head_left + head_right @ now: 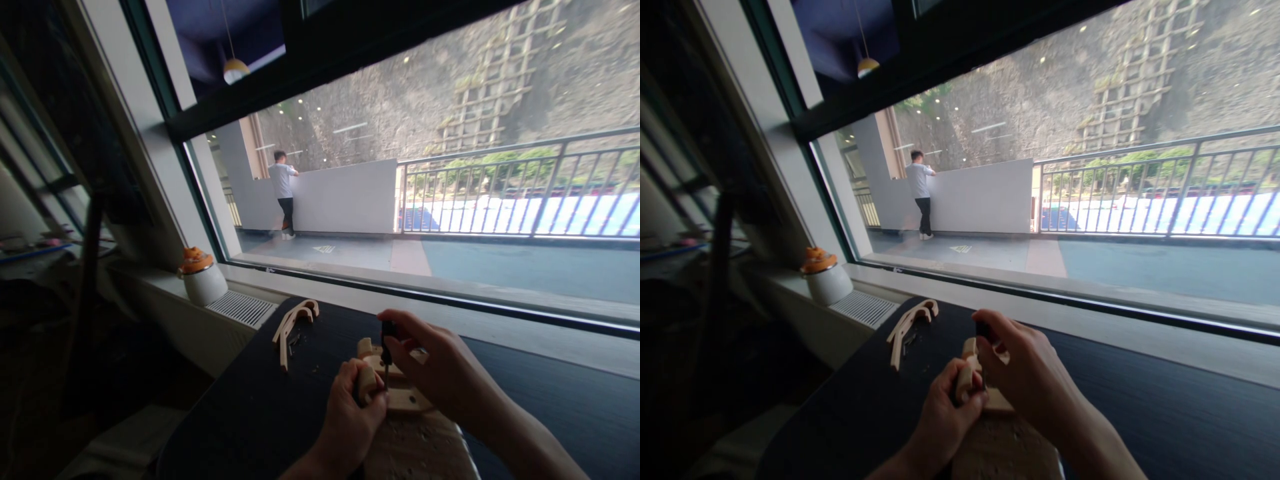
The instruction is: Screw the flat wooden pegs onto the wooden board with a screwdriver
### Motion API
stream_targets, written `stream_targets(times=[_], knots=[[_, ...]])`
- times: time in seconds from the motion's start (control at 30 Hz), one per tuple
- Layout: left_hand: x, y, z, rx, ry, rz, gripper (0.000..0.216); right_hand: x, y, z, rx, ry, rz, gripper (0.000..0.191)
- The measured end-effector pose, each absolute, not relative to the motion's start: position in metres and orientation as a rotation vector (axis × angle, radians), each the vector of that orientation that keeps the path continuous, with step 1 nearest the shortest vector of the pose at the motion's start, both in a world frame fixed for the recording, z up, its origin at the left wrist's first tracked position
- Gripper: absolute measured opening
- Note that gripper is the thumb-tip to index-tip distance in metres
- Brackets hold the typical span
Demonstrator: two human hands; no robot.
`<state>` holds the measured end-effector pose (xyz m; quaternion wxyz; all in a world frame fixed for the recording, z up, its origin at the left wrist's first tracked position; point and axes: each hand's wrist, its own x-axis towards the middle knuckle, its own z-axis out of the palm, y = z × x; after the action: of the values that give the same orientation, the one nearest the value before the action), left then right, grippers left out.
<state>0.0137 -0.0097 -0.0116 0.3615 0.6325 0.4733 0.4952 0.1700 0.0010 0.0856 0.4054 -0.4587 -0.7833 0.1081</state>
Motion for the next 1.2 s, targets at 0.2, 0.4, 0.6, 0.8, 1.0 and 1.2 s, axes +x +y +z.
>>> stream_targets(times=[0.2, 0.4, 0.6, 0.8, 1.0, 1.2], knots=[[0.0138, -0.0090, -0.0128, 1.627, 1.211, 1.287, 0.011, 0.1669, 0.0016, 0.0856, -1.212, -1.998, 0.269, 0.023], [0.0151, -0.0104, -0.0101, 1.618, 1.194, 1.296, 0.010, 0.1649, -0.0023, 0.0850, -1.258, -1.972, 0.242, 0.026], [0.0155, -0.0097, -0.0100, 1.623, 1.213, 1.302, 0.010, 0.1644, -0.0024, 0.0848, -1.207, -2.004, 0.279, 0.028], [0.0138, -0.0095, -0.0141, 1.637, 1.215, 1.302, 0.011, 0.1661, 0.0001, 0.0837, -1.211, -1.981, 0.298, 0.032], [0.0131, -0.0084, -0.0157, 1.641, 1.189, 1.316, 0.011, 0.1677, 0.0018, 0.0861, -1.208, -1.986, 0.328, 0.024], [0.0137, -0.0090, -0.0133, 1.629, 1.188, 1.302, 0.010, 0.1639, -0.0028, 0.0848, -1.275, -1.959, 0.251, 0.025]])
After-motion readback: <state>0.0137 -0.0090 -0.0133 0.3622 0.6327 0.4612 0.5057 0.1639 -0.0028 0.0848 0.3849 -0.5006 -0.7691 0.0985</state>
